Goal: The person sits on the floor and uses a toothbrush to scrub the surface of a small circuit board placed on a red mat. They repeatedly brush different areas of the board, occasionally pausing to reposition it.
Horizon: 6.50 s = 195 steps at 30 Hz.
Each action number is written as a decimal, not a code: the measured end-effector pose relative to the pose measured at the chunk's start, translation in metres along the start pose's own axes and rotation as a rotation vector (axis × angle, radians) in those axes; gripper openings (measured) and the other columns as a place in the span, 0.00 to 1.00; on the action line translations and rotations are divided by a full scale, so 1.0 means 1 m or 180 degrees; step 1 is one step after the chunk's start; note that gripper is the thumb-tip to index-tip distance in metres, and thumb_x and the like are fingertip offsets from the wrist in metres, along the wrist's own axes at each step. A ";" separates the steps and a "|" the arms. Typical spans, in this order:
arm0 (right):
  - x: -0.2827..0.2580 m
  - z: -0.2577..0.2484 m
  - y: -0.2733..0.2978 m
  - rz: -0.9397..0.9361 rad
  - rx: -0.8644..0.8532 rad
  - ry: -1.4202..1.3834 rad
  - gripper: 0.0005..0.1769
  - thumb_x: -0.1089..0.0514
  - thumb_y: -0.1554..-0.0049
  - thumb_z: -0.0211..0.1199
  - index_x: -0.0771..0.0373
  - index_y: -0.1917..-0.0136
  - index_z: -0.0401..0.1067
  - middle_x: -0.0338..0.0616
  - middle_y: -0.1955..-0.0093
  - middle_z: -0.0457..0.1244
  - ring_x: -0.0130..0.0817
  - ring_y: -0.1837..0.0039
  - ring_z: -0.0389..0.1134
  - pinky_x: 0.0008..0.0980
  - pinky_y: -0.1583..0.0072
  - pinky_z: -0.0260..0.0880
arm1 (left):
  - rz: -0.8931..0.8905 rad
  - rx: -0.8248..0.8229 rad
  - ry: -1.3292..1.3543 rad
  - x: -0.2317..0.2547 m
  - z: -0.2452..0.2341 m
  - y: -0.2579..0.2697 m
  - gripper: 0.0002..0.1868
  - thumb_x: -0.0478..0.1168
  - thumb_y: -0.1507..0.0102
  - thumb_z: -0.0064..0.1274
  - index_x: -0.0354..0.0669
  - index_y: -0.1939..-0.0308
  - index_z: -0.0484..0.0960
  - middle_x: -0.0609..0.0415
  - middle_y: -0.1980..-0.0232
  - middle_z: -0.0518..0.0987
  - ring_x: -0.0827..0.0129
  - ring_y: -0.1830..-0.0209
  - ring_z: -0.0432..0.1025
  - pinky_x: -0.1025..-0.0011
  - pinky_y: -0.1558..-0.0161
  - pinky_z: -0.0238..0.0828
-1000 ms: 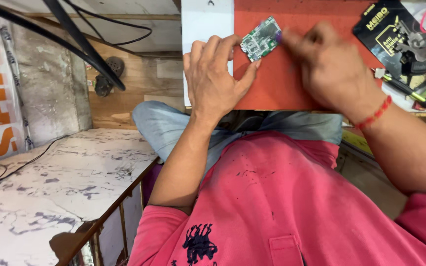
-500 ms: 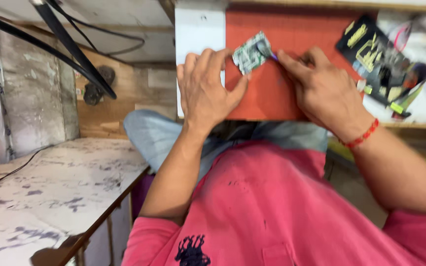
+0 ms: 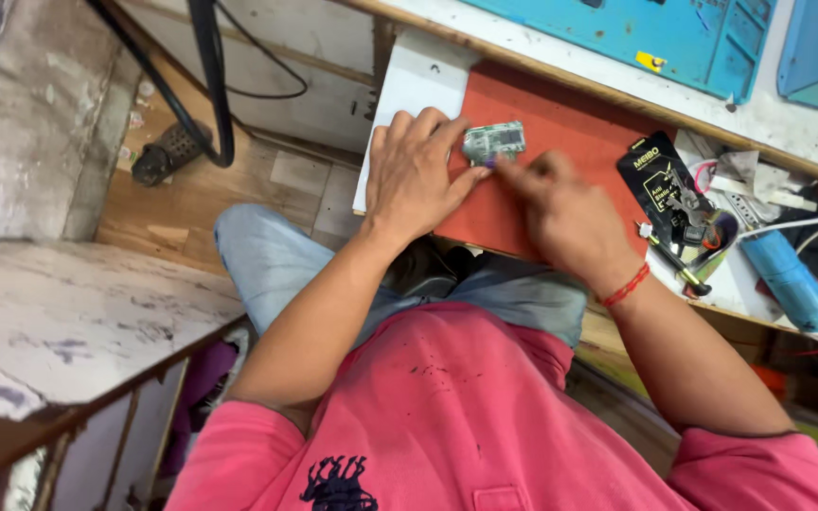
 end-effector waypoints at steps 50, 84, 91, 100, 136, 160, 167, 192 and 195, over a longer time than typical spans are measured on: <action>0.038 -0.054 -0.044 -0.1005 -0.1274 -0.1967 0.28 0.67 0.49 0.61 0.59 0.34 0.75 0.48 0.48 0.73 0.42 0.49 0.77 0.38 0.48 0.76 | -0.0815 -0.0944 0.1722 0.020 -0.047 0.105 0.19 0.37 0.30 0.52 0.41 0.35 0.82 0.51 0.66 0.75 0.68 0.65 0.70 0.72 0.59 0.68; 0.061 0.006 -0.048 -0.0377 0.0570 -0.0900 0.19 0.52 0.48 0.81 0.62 0.47 0.82 0.46 0.48 0.67 0.41 0.54 0.71 0.36 0.52 0.72 | -0.0074 -0.1346 -0.2106 0.086 -0.006 0.063 0.28 0.38 0.42 0.50 0.38 0.36 0.78 0.54 0.75 0.78 0.70 0.86 0.75 0.69 0.85 0.70; 0.062 0.006 -0.048 -0.0497 0.0580 -0.0943 0.18 0.54 0.47 0.81 0.63 0.47 0.82 0.45 0.48 0.67 0.39 0.53 0.71 0.35 0.51 0.72 | -0.0115 -0.0950 -0.2168 0.089 0.012 0.045 0.26 0.39 0.40 0.50 0.35 0.38 0.80 0.56 0.74 0.78 0.71 0.85 0.75 0.70 0.85 0.69; 0.063 0.006 -0.048 -0.0424 0.0443 -0.1097 0.20 0.55 0.47 0.82 0.64 0.44 0.81 0.45 0.49 0.66 0.36 0.54 0.71 0.34 0.51 0.73 | -0.0094 -0.0782 -0.2262 0.093 0.020 0.046 0.21 0.38 0.37 0.50 0.35 0.40 0.81 0.57 0.76 0.77 0.71 0.85 0.73 0.70 0.86 0.68; 0.060 0.014 -0.048 -0.0578 0.0564 -0.1226 0.22 0.58 0.46 0.81 0.64 0.41 0.81 0.42 0.46 0.63 0.31 0.53 0.66 0.32 0.50 0.71 | -0.0170 -0.0562 -0.2174 0.077 0.014 0.052 0.26 0.39 0.40 0.52 0.33 0.38 0.80 0.54 0.72 0.80 0.67 0.81 0.77 0.70 0.80 0.72; 0.069 0.018 -0.045 -0.0818 0.0635 -0.0694 0.15 0.56 0.44 0.79 0.62 0.45 0.81 0.41 0.57 0.64 0.35 0.55 0.68 0.34 0.53 0.69 | -0.0218 -0.0754 -0.1679 0.062 -0.022 0.055 0.26 0.36 0.40 0.51 0.38 0.36 0.80 0.50 0.69 0.79 0.62 0.83 0.75 0.65 0.82 0.71; 0.040 -0.002 -0.055 -0.1183 0.0861 -0.0498 0.25 0.49 0.49 0.80 0.62 0.43 0.79 0.43 0.55 0.63 0.41 0.56 0.67 0.40 0.56 0.67 | -0.0210 -0.0698 -0.1521 0.062 -0.017 0.056 0.27 0.34 0.41 0.52 0.37 0.36 0.80 0.49 0.69 0.78 0.59 0.83 0.75 0.63 0.81 0.71; 0.048 0.008 -0.054 -0.0144 0.0218 -0.0838 0.26 0.46 0.54 0.85 0.58 0.49 0.79 0.39 0.58 0.61 0.35 0.56 0.66 0.37 0.54 0.67 | -0.0476 -0.1155 -0.1622 0.076 -0.020 0.071 0.28 0.35 0.41 0.51 0.35 0.36 0.77 0.50 0.73 0.78 0.63 0.88 0.74 0.63 0.85 0.71; 0.052 0.010 -0.052 -0.0281 0.0274 -0.0881 0.24 0.49 0.52 0.84 0.61 0.48 0.79 0.39 0.54 0.62 0.35 0.54 0.66 0.37 0.52 0.67 | -0.0504 -0.0635 -0.1568 0.049 -0.016 0.058 0.28 0.34 0.39 0.51 0.35 0.33 0.76 0.49 0.66 0.79 0.62 0.80 0.75 0.67 0.77 0.73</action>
Point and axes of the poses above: each hand's wrist, its own y-axis away from the middle knuckle, its own z-axis out of the palm, x = y × z, the point moved 2 cm from there along -y, towards the middle knuckle
